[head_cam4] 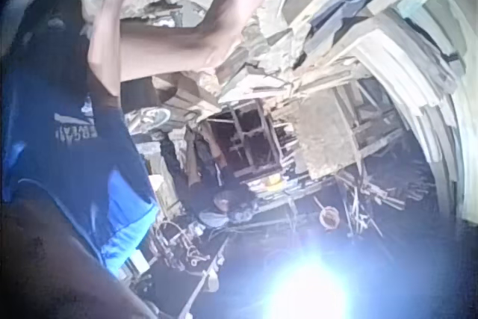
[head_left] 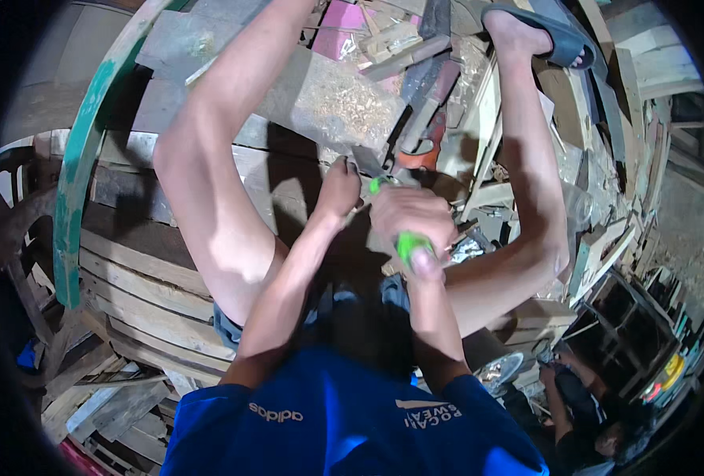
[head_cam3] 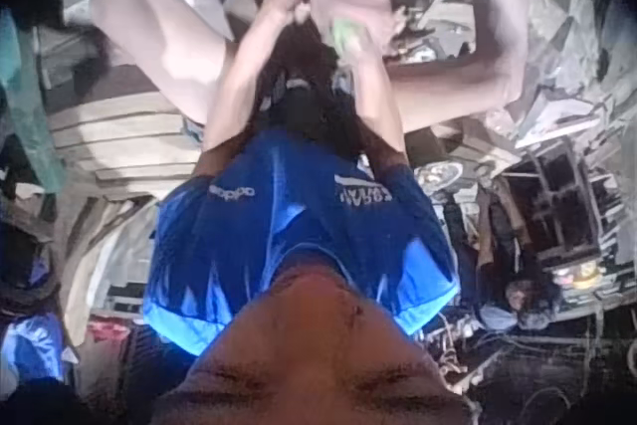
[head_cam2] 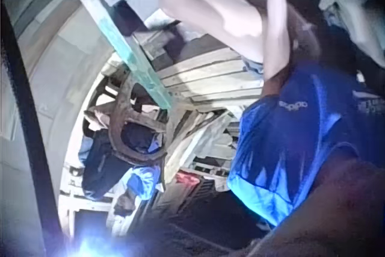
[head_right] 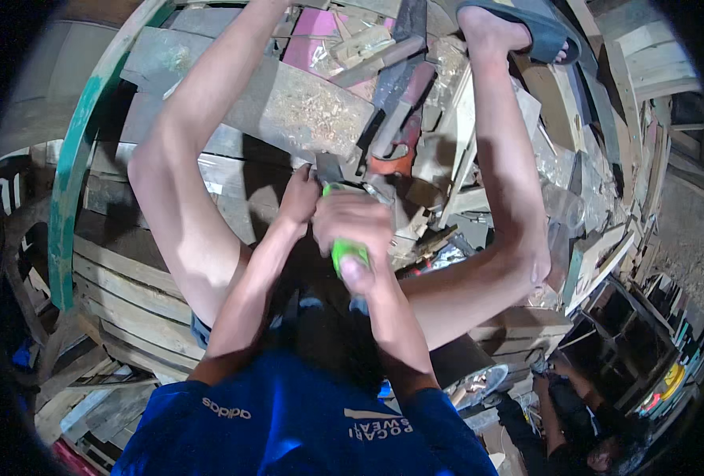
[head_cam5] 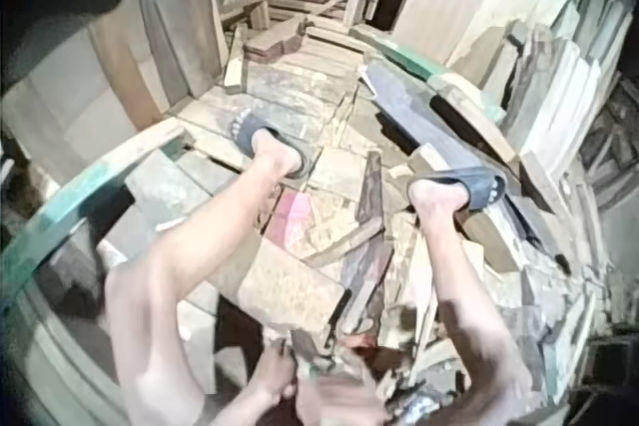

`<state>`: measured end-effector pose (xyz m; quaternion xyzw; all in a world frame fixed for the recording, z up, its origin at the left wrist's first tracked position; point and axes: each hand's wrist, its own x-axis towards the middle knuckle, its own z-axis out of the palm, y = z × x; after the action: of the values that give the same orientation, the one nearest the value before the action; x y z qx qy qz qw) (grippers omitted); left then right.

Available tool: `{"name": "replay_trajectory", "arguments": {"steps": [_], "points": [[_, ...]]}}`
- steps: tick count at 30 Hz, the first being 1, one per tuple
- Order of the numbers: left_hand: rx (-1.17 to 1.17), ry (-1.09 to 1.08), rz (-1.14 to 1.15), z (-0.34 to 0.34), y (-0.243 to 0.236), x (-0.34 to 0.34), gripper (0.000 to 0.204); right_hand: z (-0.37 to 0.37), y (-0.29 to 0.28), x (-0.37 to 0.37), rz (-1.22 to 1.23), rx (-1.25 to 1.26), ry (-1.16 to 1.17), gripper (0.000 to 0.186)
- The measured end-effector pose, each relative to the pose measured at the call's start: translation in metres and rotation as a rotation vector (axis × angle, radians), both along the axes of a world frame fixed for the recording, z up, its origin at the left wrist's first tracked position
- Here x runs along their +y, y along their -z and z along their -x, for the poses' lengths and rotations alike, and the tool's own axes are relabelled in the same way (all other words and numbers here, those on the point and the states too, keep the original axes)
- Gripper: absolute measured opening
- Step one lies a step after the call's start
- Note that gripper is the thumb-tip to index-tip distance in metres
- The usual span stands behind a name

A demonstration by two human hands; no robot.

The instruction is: The person shapes a small wooden piece by whittling and carving it with a knife.

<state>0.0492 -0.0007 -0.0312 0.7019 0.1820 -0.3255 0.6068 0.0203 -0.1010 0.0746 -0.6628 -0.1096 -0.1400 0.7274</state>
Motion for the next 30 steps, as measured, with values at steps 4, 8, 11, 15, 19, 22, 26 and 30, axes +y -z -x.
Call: {"name": "replay_trajectory", "arguments": {"steps": [4,8,11,15,19,22,26,30], "points": [[0.039,0.121,-0.106,-0.01,0.009,-0.001,0.033,-0.006,0.027,-0.001,-0.011,-0.048,-0.013,0.076],[-0.36,0.17,-0.192,-0.004,0.004,-0.003,0.029,-0.004,-0.002,0.004,0.004,-0.127,0.018,0.071],[-0.308,0.192,-0.196,-0.006,0.035,0.0,0.028,-0.009,0.015,0.0,0.021,-0.07,-0.019,0.074],[-0.29,0.124,-0.076,-0.001,0.05,0.0,0.027,-0.009,0.027,0.001,0.026,-0.049,0.001,0.076],[-0.322,0.205,-0.199,-0.003,0.045,-0.001,0.027,-0.007,0.025,0.001,0.007,-0.077,0.034,0.072],[-0.357,0.205,-0.189,0.001,0.011,0.0,0.024,0.0,-0.002,0.005,-0.002,-0.116,0.037,0.067],[-0.395,0.301,-0.159,-0.007,0.016,0.007,0.027,0.002,0.019,0.003,0.061,-0.065,0.002,0.065],[-0.304,0.254,-0.119,-0.004,0.008,0.002,0.029,0.004,0.032,0.003,0.113,-0.133,-0.025,0.062]]}}
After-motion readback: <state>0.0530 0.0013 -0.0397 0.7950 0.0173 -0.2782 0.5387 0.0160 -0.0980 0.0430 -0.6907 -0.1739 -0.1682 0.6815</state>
